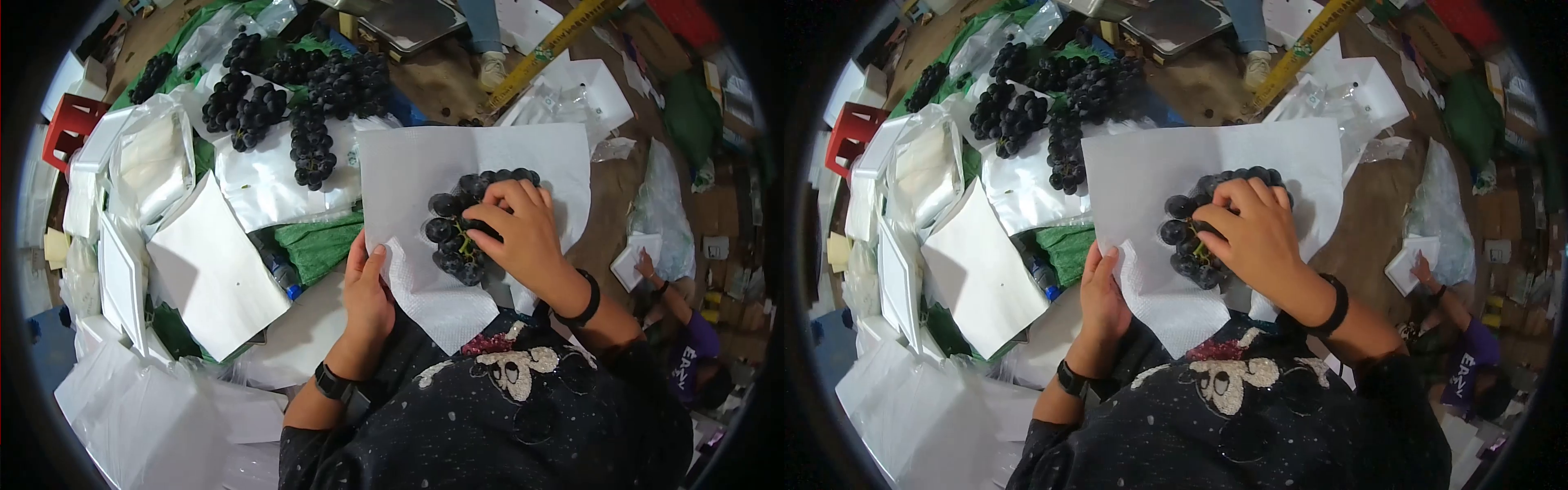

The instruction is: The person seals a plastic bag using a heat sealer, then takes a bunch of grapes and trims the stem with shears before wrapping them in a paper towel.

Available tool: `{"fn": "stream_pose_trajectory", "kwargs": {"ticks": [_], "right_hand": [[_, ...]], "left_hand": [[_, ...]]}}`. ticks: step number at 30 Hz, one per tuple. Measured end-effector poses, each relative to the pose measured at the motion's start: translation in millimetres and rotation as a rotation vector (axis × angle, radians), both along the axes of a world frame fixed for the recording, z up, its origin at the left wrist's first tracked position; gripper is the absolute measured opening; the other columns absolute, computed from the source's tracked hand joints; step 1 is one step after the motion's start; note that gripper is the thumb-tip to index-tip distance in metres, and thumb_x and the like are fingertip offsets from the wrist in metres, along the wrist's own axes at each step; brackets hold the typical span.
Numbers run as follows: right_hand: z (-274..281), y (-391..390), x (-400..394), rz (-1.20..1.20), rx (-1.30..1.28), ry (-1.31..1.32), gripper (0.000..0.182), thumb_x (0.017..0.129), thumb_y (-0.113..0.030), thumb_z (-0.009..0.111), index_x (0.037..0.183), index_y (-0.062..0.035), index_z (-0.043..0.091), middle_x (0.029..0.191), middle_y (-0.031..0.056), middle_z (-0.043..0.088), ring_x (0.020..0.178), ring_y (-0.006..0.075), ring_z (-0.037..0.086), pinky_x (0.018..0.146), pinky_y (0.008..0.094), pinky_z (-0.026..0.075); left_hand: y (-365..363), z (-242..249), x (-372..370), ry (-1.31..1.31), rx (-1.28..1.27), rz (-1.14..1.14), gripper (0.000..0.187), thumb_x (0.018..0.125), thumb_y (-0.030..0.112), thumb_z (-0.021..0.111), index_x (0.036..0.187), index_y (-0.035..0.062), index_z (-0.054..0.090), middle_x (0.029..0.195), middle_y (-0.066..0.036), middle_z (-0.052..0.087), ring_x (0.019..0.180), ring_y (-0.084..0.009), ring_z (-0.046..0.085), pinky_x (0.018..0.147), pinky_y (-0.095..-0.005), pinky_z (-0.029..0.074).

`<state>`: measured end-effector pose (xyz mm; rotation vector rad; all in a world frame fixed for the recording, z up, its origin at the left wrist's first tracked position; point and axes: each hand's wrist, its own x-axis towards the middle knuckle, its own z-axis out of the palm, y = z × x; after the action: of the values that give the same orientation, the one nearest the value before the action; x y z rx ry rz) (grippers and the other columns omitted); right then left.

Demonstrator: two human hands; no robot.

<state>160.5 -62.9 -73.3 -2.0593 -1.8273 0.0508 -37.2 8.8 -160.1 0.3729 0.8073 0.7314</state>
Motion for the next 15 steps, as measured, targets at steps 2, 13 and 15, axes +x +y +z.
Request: {"fn": "stream_pose_trajectory", "kwargs": {"ticks": [2, 13, 15], "right_hand": [[-1.0, -1.5, 0.9, 0.002, -0.001, 0.003, 0.024, 0.066, -0.015, 0.078, 0.088, -0.0187, 0.069, 0.091, -0.0034, 0.052, 0.084, 0.0173, 0.051, 0.076, 0.0357, 0.034], [-3.7, 0.7, -4.6, -0.003, -0.006, 0.025, 0.026, 0.064, -0.015, 0.077, 0.090, -0.0164, 0.069, 0.093, -0.0007, 0.055, 0.088, 0.0204, 0.053, 0.075, 0.0392, 0.036], [-3.7, 1.6, -5.1, -0.014, 0.012, 0.038, 0.025, 0.065, -0.016, 0.077, 0.088, -0.0155, 0.069, 0.091, -0.0015, 0.055, 0.086, 0.0193, 0.052, 0.076, 0.0389, 0.035]], "left_hand": [[0.1, -1.7, -1.1, 0.084, 0.014, 0.026, 0.049, 0.092, 0.006, 0.054, 0.139, 0.0030, 0.040, 0.106, -0.005, 0.060, 0.089, -0.0146, 0.058, 0.077, -0.0289, 0.047], [46.6, 37.4, 47.9, 0.660, 1.783, -0.359, 0.012, 0.064, 0.013, 0.074, 0.074, 0.0137, 0.068, 0.073, -0.004, 0.049, 0.070, -0.0246, 0.053, 0.060, -0.0381, 0.038], [52.0, 35.5, 58.1, 0.728, 1.830, -0.430, 0.010, 0.066, 0.014, 0.071, 0.076, 0.0131, 0.067, 0.077, -0.004, 0.050, 0.076, -0.0249, 0.055, 0.064, -0.0379, 0.040]]}}
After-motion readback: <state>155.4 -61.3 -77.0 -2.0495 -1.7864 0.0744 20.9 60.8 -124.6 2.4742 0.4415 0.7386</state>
